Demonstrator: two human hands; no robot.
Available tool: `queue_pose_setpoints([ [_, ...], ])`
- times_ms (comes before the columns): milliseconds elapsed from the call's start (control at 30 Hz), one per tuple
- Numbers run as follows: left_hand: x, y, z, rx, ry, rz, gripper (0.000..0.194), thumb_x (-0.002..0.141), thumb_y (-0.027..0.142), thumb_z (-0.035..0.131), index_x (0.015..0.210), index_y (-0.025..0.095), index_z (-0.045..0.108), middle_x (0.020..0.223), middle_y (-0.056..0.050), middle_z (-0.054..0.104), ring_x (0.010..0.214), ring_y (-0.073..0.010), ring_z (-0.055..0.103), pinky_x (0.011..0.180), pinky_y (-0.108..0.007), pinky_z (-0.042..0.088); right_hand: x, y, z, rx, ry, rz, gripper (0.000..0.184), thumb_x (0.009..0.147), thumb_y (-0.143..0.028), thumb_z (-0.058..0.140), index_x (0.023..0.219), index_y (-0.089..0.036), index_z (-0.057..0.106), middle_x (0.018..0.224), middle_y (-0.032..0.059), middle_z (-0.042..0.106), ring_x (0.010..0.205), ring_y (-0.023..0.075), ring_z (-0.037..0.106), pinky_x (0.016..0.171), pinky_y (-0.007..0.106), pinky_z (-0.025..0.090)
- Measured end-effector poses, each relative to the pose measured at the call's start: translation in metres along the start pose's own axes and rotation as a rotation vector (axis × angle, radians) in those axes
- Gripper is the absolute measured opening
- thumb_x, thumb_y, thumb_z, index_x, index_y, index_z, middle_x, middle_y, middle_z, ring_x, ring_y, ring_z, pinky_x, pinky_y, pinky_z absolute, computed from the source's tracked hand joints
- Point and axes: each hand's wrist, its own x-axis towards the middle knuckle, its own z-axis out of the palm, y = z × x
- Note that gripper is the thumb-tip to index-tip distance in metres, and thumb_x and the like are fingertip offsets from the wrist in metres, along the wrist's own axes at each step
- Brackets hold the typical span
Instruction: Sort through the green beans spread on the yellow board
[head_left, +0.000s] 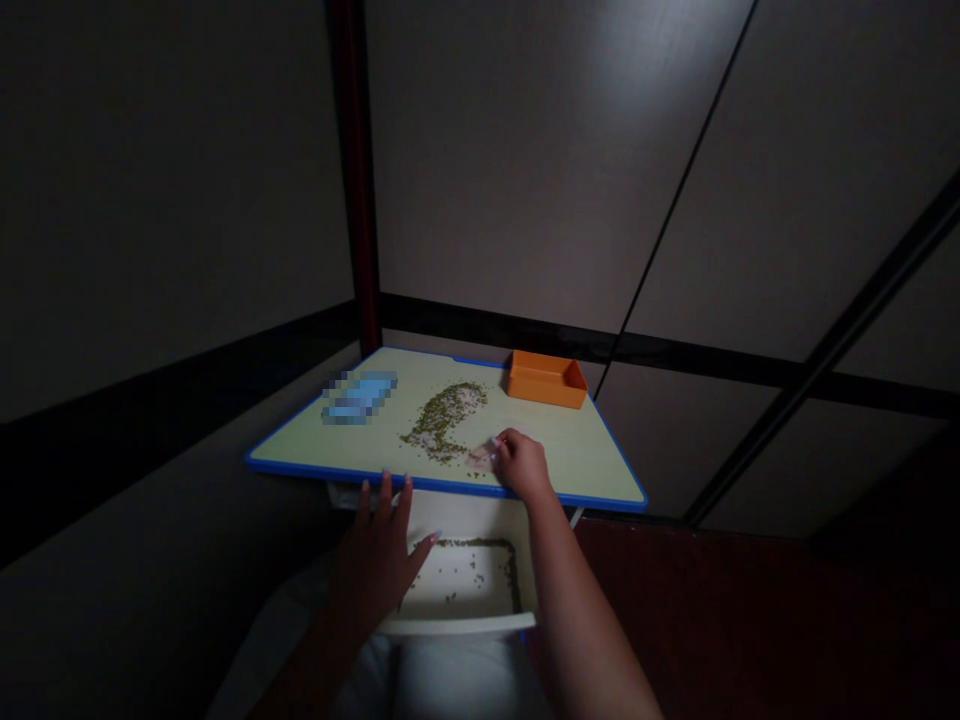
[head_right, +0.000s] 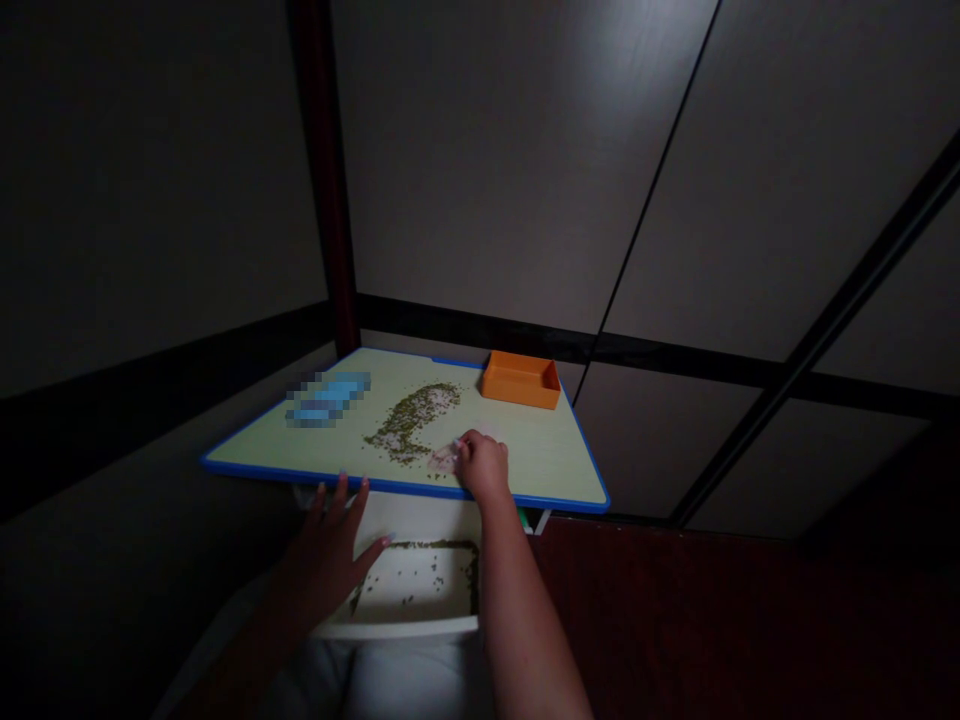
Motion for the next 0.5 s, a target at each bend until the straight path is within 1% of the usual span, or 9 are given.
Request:
queue_pose_setpoints([
  [100,0.000,0.000,0.000,0.003,0.004,0.003,0.071,0.081,0.051,0.052,0.139,0.012,0.042,0.150,-0.022,0.036,0.140,-0.0422,0.028,0.104,-0.053,0.039,0.001,-0.002,0.000,-0.038,0.001,0.019,0.017,0.092,-0.027,0.051,0.095,-0.024,0.067,0.091,0.0019,0.073,0.083,0.0151,0.061,0.070,0.023,0.033],
  [200,0.001,0.000,0.001,0.011,0.005,0.010,0.071,0.080,0.050,0.054,0.139,0.012,0.042,0.149,-0.023,0.038,0.140,-0.0438,0.028,0.105,-0.053,0.038,0.002,-0.007,0.001,-0.097,-0.016,0.009,0.018,0.092,-0.028,0.050,0.096,-0.024,0.067,0.093,0.0033,0.072,0.084,0.0155,0.061,0.071,0.024,0.032],
  [300,0.001,0.000,0.000,0.009,0.006,0.009,0.071,0.079,0.049,0.054,0.139,0.011,0.042,0.149,-0.023,0.038,0.139,-0.0438,0.029,0.105,-0.054,0.038,0.004,-0.012,0.002,-0.146,-0.026,0.000,0.019,0.093,-0.030,0.049,0.098,-0.024,0.066,0.094,0.0045,0.072,0.085,0.0161,0.061,0.073,0.025,0.031],
  [500,0.001,0.002,-0.003,0.022,-0.015,-0.002,0.070,0.081,0.049,0.052,0.140,0.013,0.041,0.150,-0.022,0.037,0.139,-0.0437,0.029,0.103,-0.053,0.040,0.006,-0.017,0.005,-0.149,-0.048,-0.050,0.017,0.093,-0.027,0.049,0.099,-0.024,0.065,0.096,0.0049,0.071,0.090,0.0171,0.060,0.077,0.027,0.030],
])
